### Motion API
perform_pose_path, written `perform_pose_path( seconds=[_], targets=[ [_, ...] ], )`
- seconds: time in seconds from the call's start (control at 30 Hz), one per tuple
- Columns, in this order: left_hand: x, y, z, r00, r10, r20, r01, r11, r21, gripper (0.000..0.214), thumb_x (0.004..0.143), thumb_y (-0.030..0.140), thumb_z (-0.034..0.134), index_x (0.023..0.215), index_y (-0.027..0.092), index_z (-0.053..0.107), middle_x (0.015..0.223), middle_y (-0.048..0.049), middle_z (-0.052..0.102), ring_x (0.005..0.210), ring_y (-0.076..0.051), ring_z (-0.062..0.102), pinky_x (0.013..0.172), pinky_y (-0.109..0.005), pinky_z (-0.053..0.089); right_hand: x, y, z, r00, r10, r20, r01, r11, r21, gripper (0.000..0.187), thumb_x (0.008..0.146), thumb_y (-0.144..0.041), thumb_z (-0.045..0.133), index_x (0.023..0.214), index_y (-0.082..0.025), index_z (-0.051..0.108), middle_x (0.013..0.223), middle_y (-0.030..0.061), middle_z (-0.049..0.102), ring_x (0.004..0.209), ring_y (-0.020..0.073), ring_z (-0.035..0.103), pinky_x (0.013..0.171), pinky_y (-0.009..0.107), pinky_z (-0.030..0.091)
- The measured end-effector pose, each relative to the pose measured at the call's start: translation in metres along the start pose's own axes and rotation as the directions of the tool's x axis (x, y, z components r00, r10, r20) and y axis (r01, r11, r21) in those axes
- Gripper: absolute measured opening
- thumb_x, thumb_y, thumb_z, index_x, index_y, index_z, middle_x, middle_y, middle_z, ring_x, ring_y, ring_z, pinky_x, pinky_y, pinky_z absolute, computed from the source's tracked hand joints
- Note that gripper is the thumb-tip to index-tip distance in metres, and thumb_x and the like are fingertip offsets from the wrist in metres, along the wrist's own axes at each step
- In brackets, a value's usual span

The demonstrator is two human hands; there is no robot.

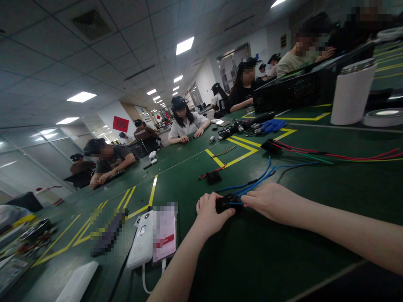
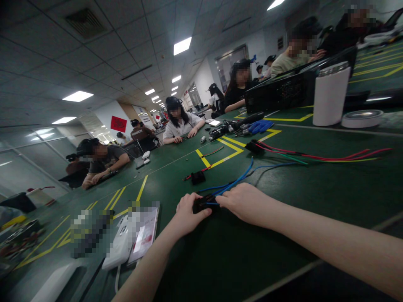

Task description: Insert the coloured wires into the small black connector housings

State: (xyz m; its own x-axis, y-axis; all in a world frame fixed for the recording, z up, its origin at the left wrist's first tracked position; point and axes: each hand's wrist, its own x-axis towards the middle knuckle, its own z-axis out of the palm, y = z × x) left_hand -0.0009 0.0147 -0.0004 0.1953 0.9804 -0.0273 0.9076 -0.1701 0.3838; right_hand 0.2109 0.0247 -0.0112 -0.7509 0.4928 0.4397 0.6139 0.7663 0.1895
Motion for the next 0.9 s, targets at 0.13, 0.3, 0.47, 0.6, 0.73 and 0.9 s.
perform_pose_path(
  seconds=[0.13, 0.3, 0.47, 0.6, 0.73, 0.9],
  targets=[
    [0.0001, -0.0006, 0.0002, 1.000, 0.001, 0.006, -0.001, 1.000, 0.009, 0.041, 0.075, 0.053, 0.059, 0.106, 0.028, 0.052, 0.110, -0.0022, 0.051, 0.110, -0.023, 0.043, 0.098, -0.036, 0.032, 0.0001, 0.0003, -0.0005, 1.000, -0.013, 0.009, 0.013, 1.000, 0.023, 0.007, 0.082, -0.015, 0.051, 0.081, -0.019, 0.056, 0.068, 0.0003, 0.064, 0.056, 0.0136, 0.056, 0.050, 0.028, 0.027],
    [-0.0002, 0.0006, 0.0005, 1.000, 0.000, 0.006, 0.000, 1.000, 0.021, 0.040, 0.075, 0.053, 0.059, 0.105, 0.028, 0.052, 0.109, -0.0024, 0.051, 0.110, -0.023, 0.044, 0.096, -0.035, 0.033, 0.0010, -0.0007, -0.0025, 0.987, -0.019, -0.158, 0.008, 0.998, -0.070, 0.011, 0.082, -0.011, 0.046, 0.081, -0.018, 0.055, 0.066, 0.0012, 0.060, 0.054, 0.0148, 0.053, 0.052, 0.029, 0.028],
    [-0.0003, 0.0023, 0.0000, 1.000, -0.008, -0.002, 0.008, 1.000, 0.021, 0.038, 0.075, 0.052, 0.060, 0.103, 0.027, 0.053, 0.107, -0.0022, 0.052, 0.107, -0.023, 0.045, 0.095, -0.035, 0.033, 0.0014, -0.0017, -0.0046, 0.983, -0.010, -0.183, -0.008, 0.995, -0.098, 0.013, 0.079, -0.009, 0.048, 0.083, -0.018, 0.056, 0.069, 0.0013, 0.060, 0.057, 0.0150, 0.053, 0.054, 0.028, 0.028],
    [-0.0005, 0.0012, 0.0003, 1.000, 0.004, -0.012, -0.004, 1.000, 0.008, 0.038, 0.074, 0.051, 0.060, 0.103, 0.027, 0.053, 0.106, -0.0019, 0.052, 0.107, -0.023, 0.045, 0.095, -0.036, 0.033, -0.0007, -0.0003, -0.0041, 0.996, 0.005, -0.092, -0.010, 0.998, -0.056, 0.012, 0.077, -0.010, 0.051, 0.082, -0.019, 0.056, 0.068, -0.0005, 0.062, 0.053, 0.0126, 0.052, 0.051, 0.028, 0.025],
    [-0.0011, -0.0006, 0.0002, 1.000, -0.001, -0.006, 0.001, 1.000, 0.017, 0.040, 0.075, 0.052, 0.060, 0.105, 0.027, 0.053, 0.108, -0.0022, 0.051, 0.109, -0.023, 0.044, 0.096, -0.035, 0.033, -0.0013, -0.0003, -0.0031, 0.999, -0.022, -0.035, 0.022, 1.000, -0.012, 0.010, 0.079, -0.011, 0.051, 0.082, -0.019, 0.056, 0.068, -0.0003, 0.063, 0.054, 0.0121, 0.053, 0.050, 0.028, 0.024],
    [-0.0019, -0.0004, -0.0008, 1.000, 0.002, -0.010, -0.002, 1.000, 0.015, 0.040, 0.075, 0.052, 0.060, 0.105, 0.027, 0.053, 0.109, -0.0026, 0.052, 0.108, -0.023, 0.044, 0.096, -0.035, 0.033, 0.0002, -0.0019, -0.0021, 0.997, -0.015, -0.079, 0.011, 0.999, -0.047, 0.009, 0.081, -0.013, 0.049, 0.080, -0.019, 0.056, 0.067, 0.0002, 0.062, 0.053, 0.0129, 0.052, 0.051, 0.028, 0.025]
  ],
)
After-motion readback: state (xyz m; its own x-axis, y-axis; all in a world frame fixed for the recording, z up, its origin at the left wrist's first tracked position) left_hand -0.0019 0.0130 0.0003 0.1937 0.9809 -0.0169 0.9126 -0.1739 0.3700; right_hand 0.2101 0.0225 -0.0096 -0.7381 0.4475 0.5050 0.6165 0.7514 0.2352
